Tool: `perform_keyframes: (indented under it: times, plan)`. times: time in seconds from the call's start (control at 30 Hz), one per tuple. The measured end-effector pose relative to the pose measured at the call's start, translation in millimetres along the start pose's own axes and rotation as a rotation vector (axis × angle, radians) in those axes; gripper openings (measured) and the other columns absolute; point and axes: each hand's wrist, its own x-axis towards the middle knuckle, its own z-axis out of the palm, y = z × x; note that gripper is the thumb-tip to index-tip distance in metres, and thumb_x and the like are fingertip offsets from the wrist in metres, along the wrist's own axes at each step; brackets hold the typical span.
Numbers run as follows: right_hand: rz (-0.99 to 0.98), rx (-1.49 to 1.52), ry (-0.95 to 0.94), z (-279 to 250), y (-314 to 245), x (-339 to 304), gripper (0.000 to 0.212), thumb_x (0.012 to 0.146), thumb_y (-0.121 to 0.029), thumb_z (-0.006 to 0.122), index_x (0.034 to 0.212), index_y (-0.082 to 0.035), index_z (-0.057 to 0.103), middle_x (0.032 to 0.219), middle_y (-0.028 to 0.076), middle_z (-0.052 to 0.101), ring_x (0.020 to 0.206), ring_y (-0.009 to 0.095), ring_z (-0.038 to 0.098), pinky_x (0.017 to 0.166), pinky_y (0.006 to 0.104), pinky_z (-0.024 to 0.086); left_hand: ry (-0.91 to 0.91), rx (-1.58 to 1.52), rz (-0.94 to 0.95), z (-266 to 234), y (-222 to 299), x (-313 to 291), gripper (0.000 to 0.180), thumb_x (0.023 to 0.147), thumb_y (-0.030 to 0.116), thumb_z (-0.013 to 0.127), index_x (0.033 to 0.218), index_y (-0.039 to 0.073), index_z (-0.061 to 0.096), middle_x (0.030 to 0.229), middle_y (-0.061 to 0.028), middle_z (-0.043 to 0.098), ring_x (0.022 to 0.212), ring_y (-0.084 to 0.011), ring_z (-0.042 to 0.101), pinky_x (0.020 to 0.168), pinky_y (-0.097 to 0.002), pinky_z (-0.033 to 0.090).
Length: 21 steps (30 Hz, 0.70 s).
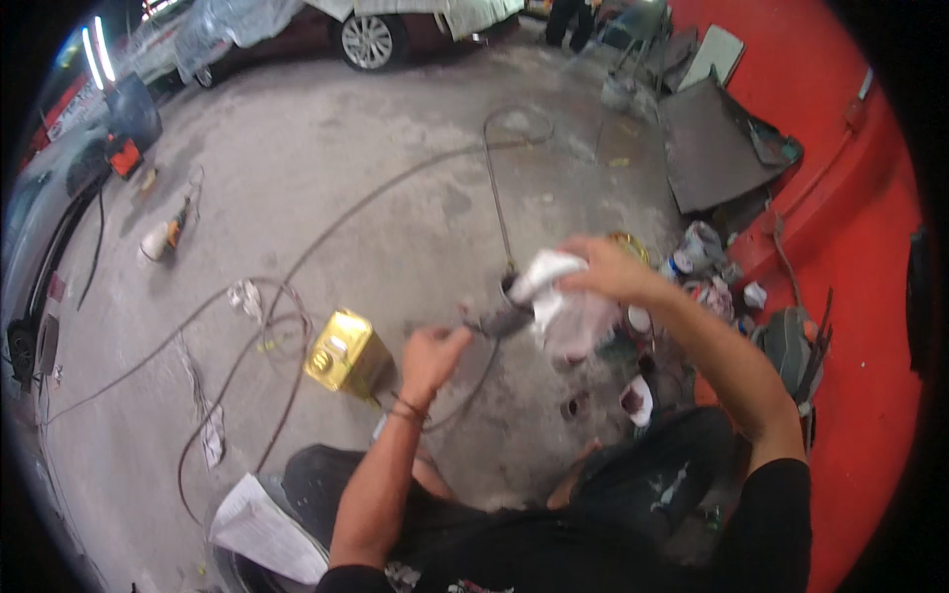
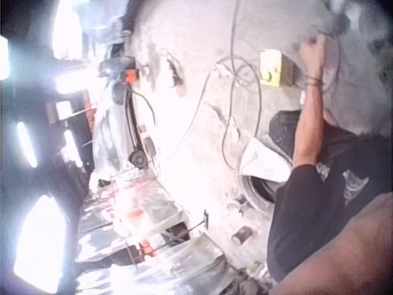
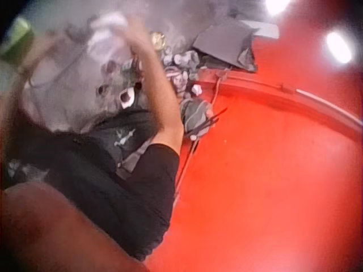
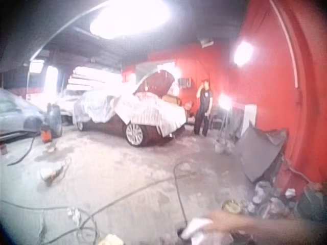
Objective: The person cleans a spray gun by pouring solvent into the cup, disassembling the nozzle, and wiping the components with a cloth. They repeatedly wipe the cup and nozzle parts before reassembling the tool.
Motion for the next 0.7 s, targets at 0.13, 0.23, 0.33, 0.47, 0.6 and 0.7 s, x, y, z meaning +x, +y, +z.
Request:
perform_keyframes:
  times: [0.13,0.23,0.33,0.47,0.6,0.7]
  plan:
    - [-0.019,0.024,0.107,4,-37,-5,0.049,0.091,-0.017,0.081,0.132,0.001,0.060,0.120,0.016,0.074,0.113,0.022,0.070,0.101,0.0370,0.054,-0.014,-0.142,-0.106,3,5,5,0.046,0.085,0.041,0.074,0.101,-0.001,0.080,0.070,-0.0085,0.070,0.066,-0.0173,0.067,0.065,-0.0334,0.051]
    - [-0.242,-0.260,0.120,35,-54,-5,0.048,0.093,-0.027,0.080,0.129,-0.003,0.059,0.120,0.017,0.074,0.111,0.030,0.072,0.100,0.0411,0.054,-0.034,-0.295,-0.131,-3,14,1,0.033,0.089,0.031,0.073,0.093,-0.001,0.077,0.071,-0.0028,0.065,0.062,-0.0112,0.058,0.058,-0.0284,0.044]
    - [-0.576,-0.522,0.066,47,-44,-9,0.054,0.095,-0.045,0.076,0.129,-0.005,0.063,0.128,0.016,0.070,0.122,0.038,0.065,0.113,0.0472,0.044,-0.086,-0.412,-0.157,-2,13,-1,0.030,0.088,0.028,0.072,0.092,-0.001,0.076,0.073,-0.0031,0.065,0.063,-0.0117,0.059,0.059,-0.0282,0.044]
    - [-0.609,-0.725,-0.215,28,-37,6,0.064,0.092,-0.052,0.076,0.133,-0.005,0.064,0.132,0.017,0.069,0.127,0.034,0.064,0.111,0.0492,0.043,-0.107,-0.409,-0.111,-6,14,-7,0.025,0.087,0.024,0.072,0.090,-0.001,0.075,0.072,-0.0028,0.066,0.063,-0.0109,0.060,0.059,-0.0275,0.044]
    - [-0.658,-0.891,-0.438,33,-33,21,0.067,0.090,-0.054,0.076,0.130,0.000,0.065,0.128,0.018,0.070,0.123,0.035,0.065,0.105,0.0473,0.048,-0.024,-0.309,-0.059,-7,7,-12,0.025,0.085,0.023,0.073,0.092,-0.001,0.076,0.073,-0.0032,0.068,0.063,-0.0101,0.061,0.058,-0.0277,0.046]
    - [-0.345,-0.733,-0.540,47,-33,30,0.066,0.088,-0.050,0.079,0.128,0.001,0.067,0.118,0.020,0.071,0.116,0.037,0.068,0.098,0.0475,0.052,0.126,-0.106,0.036,1,-1,-4,0.033,0.082,0.025,0.074,0.099,-0.002,0.078,0.075,-0.0041,0.071,0.066,-0.0100,0.063,0.061,-0.0285,0.050]
